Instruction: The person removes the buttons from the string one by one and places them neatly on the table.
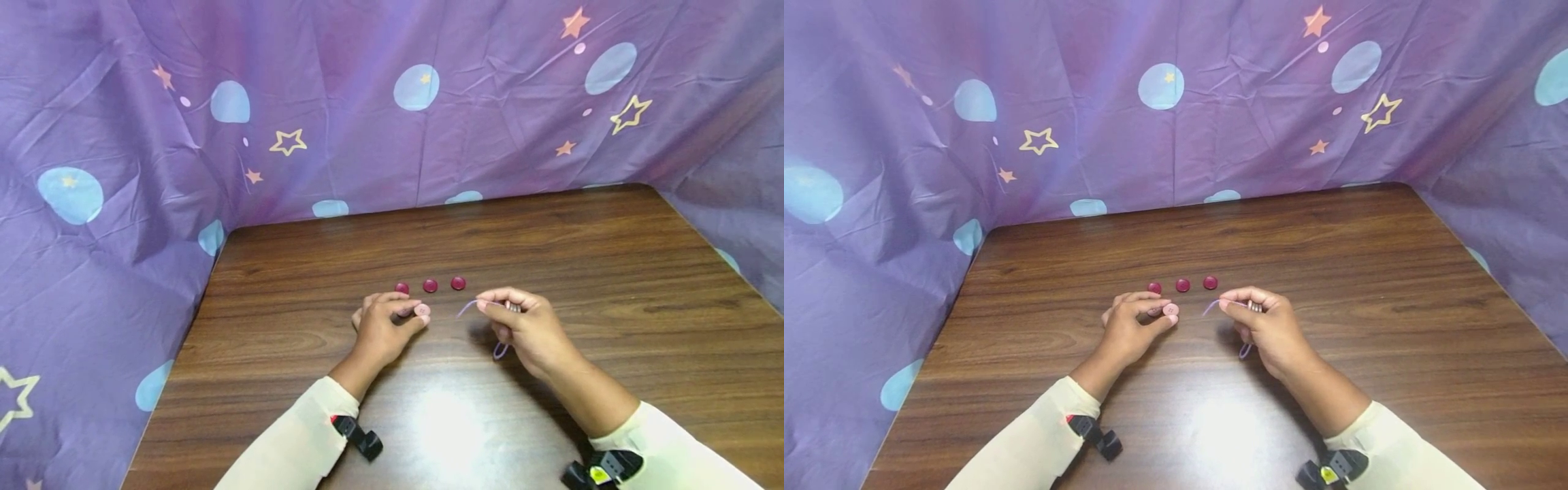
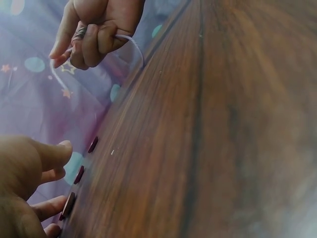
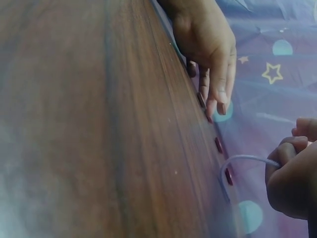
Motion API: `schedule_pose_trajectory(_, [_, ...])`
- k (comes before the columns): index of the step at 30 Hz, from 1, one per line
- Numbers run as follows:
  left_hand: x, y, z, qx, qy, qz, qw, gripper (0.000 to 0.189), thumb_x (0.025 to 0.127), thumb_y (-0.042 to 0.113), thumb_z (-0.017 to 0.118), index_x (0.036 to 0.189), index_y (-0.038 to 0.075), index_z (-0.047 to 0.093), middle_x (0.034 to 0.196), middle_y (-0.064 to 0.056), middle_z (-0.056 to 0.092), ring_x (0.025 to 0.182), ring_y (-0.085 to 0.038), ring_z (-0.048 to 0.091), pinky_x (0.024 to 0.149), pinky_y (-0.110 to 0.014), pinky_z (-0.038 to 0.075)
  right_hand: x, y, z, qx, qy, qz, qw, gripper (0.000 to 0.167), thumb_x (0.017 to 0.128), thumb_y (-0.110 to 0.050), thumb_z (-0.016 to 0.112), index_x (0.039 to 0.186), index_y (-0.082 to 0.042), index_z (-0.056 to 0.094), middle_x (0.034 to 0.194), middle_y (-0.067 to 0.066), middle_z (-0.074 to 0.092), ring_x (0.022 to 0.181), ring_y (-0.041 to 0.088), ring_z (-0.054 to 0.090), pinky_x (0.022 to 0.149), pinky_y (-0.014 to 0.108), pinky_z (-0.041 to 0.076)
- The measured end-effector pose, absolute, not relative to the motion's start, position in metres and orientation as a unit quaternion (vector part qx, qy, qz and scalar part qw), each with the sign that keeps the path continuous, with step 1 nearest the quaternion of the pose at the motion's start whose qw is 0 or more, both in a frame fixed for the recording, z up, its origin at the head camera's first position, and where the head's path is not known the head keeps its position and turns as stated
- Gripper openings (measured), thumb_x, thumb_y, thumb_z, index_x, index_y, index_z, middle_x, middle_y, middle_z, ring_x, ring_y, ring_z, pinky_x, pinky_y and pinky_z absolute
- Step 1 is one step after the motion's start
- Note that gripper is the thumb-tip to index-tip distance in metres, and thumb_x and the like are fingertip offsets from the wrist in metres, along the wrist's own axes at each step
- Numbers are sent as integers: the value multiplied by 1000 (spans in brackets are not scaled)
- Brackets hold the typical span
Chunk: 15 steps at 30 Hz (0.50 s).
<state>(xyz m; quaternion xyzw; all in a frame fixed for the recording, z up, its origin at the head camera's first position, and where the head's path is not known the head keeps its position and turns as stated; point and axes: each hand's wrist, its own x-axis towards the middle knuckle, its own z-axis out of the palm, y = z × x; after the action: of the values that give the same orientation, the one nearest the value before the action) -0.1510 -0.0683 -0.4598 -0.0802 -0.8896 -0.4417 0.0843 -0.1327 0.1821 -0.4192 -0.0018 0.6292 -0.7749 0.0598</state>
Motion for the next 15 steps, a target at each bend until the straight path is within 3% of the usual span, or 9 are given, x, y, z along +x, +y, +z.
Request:
schedule_pose_trajectory(7, [-148, -65, -458, -76, -892, -435, 100, 28, 87, 27, 91, 113, 20, 88, 131, -7, 78, 134, -36, 58, 108, -66, 29, -130, 189, -416, 3, 616, -781, 105, 37, 99, 13, 58, 109, -20, 73, 85, -8, 63, 65, 4, 49, 56, 17, 43])
schedule_pose_trajectory(12, [-148, -61, -457, -70, -896, -425, 105, 29, 85, 27, 92, 112, 19, 88, 131, -9, 78, 133, -38, 59, 107, -66, 30, -129, 192, -416, -4, 614, -778, 132, 29, 105, 8, 50, 125, -13, 52, 87, -8, 62, 70, 5, 54, 56, 17, 43])
schedule_pose_trajectory(15, [-148, -59, -457, -63, -900, -418, 108, 29, 84, 28, 93, 112, 20, 88, 131, -8, 78, 134, -38, 58, 108, -66, 30, -129, 193, -416, -15, 616, -775, 142, 21, 111, 2, 47, 127, -10, 41, 88, -5, 62, 70, 5, 54, 55, 17, 43])
